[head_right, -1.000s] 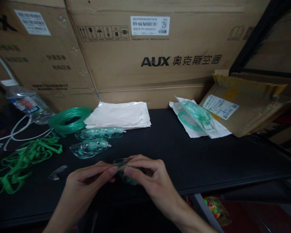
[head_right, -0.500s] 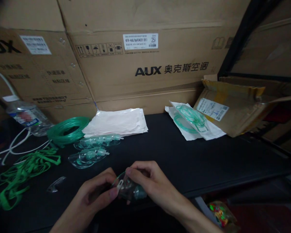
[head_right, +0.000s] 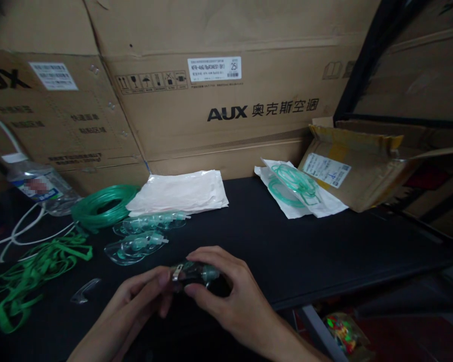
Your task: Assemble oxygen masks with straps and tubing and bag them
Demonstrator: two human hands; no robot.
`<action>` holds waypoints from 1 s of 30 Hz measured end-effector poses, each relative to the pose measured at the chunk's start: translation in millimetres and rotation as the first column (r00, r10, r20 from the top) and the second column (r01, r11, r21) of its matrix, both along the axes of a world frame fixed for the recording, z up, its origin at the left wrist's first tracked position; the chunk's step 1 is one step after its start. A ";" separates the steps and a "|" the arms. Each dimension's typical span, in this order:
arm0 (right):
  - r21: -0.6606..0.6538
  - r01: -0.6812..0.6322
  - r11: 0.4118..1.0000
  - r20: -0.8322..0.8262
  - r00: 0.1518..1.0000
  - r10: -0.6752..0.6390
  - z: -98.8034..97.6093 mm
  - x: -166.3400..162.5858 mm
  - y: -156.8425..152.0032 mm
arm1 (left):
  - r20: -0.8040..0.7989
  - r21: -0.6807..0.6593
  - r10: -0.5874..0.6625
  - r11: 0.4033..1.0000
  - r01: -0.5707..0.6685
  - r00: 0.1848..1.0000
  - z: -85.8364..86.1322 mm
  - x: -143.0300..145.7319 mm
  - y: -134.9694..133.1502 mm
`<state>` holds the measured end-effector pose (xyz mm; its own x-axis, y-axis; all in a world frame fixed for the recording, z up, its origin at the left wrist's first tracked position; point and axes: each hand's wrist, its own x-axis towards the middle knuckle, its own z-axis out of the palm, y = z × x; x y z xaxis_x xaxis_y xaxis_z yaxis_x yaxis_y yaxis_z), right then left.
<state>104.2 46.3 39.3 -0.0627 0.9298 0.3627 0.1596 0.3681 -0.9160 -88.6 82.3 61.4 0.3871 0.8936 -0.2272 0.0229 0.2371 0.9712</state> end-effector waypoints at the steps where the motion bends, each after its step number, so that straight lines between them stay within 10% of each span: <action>1: 0.007 -0.004 1.000 0.002 1.000 0.004 0.5 -0.2 -0.2 | 0.020 -0.016 0.023 1.000 -0.023 1.000 0.9 0.2 -1.4; 30: 0.029 0.021 0.999 0.112 0.993 -0.024 -5.1 -4.0 1.8 | -0.087 0.032 -0.143 0.989 0.146 0.986 -16.7 2.8 10.3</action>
